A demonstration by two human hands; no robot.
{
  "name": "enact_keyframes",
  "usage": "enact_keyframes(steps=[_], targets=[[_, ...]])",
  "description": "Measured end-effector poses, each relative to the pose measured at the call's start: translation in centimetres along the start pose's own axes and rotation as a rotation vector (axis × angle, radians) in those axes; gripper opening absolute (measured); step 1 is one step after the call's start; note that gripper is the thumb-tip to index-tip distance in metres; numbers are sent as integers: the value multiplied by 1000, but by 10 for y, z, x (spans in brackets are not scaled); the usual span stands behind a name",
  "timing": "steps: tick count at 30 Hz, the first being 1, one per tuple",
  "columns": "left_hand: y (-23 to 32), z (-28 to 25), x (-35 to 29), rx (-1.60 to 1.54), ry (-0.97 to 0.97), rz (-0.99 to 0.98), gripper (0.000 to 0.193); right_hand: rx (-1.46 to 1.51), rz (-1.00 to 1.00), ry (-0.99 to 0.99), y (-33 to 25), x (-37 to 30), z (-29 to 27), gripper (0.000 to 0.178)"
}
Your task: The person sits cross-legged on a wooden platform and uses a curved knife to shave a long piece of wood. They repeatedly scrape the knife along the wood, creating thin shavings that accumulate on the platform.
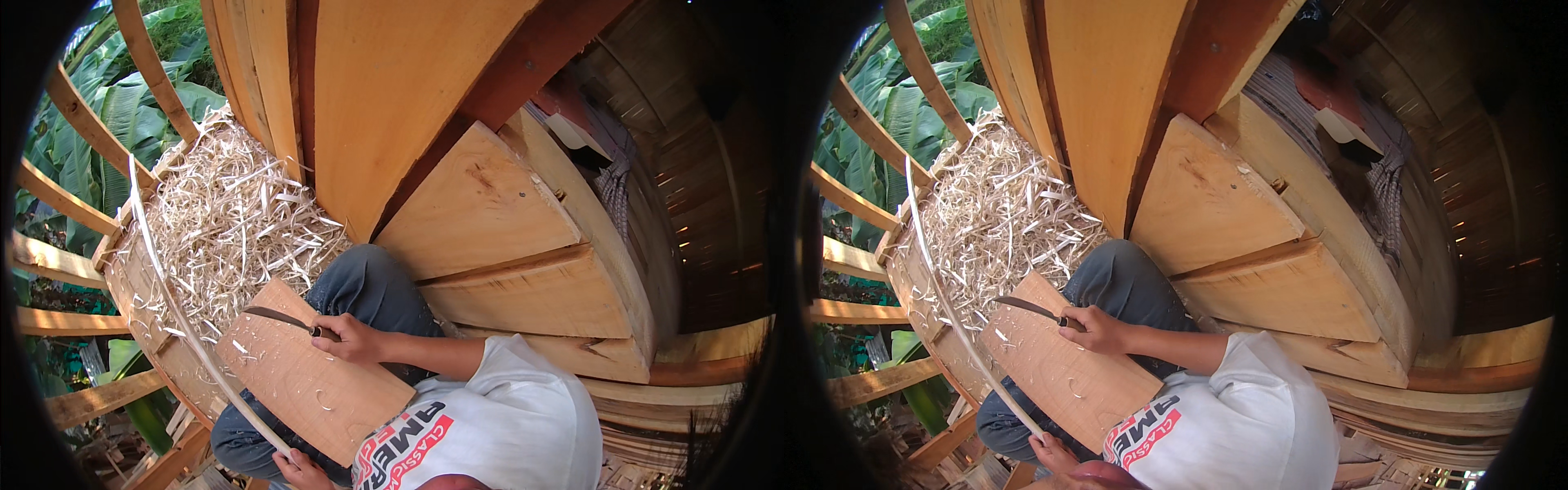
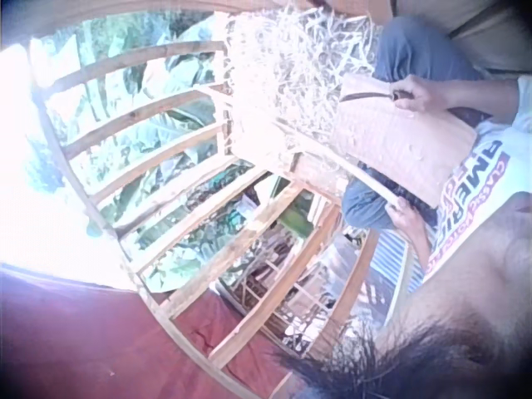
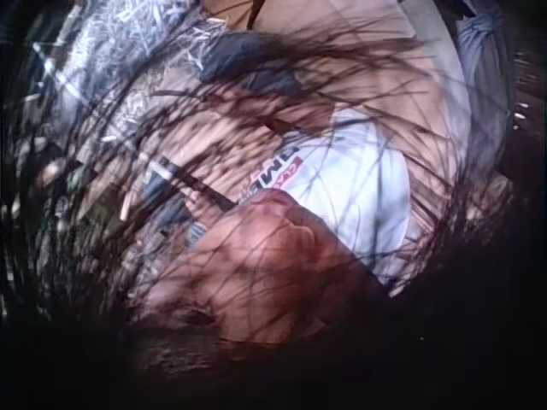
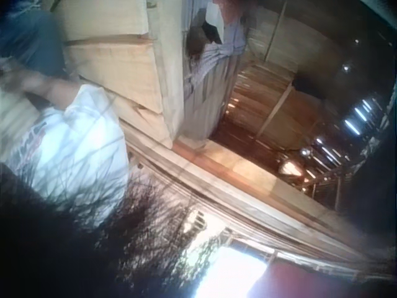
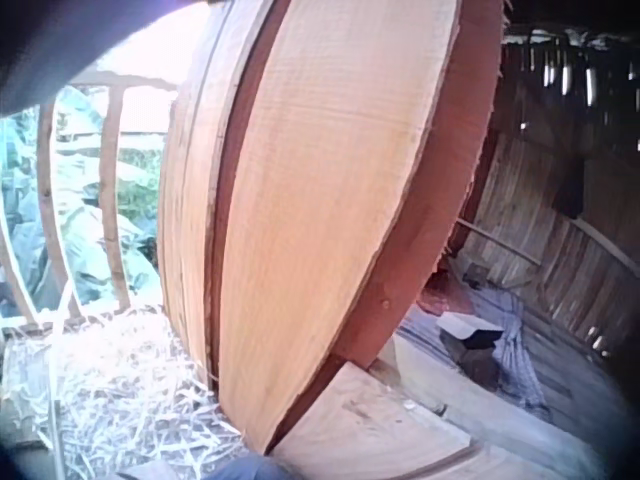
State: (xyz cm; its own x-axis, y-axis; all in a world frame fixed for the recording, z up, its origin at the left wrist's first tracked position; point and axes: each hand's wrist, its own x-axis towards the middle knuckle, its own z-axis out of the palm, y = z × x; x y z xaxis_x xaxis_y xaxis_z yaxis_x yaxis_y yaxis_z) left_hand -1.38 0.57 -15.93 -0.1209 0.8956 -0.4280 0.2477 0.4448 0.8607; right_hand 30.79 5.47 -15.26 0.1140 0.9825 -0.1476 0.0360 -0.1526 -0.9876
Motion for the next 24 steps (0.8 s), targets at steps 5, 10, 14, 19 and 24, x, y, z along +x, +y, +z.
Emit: enact_keyframes(steps=[5, 10, 14, 19, 24], targets=[[-43, -7, 21, -65, 14, 219, 15, -65, -54, -19, -1, 7, -1, 26], [-12, 5, 12, -22, -25, 218, 17, 22, -97, 54, 15, 15, 0, 25], [-13, 7, 9, 178, 36, 340, 19, 93, 71, -28, 1, 10, -4, 25], [31, 10, -13, 146, -70, 83, 19, 124, 134, -46, -3, 11, -3, 25], [3, 9, 10, 81, -80, 627, 19, 117, 145, -43, -5, 11, 2, 26]])
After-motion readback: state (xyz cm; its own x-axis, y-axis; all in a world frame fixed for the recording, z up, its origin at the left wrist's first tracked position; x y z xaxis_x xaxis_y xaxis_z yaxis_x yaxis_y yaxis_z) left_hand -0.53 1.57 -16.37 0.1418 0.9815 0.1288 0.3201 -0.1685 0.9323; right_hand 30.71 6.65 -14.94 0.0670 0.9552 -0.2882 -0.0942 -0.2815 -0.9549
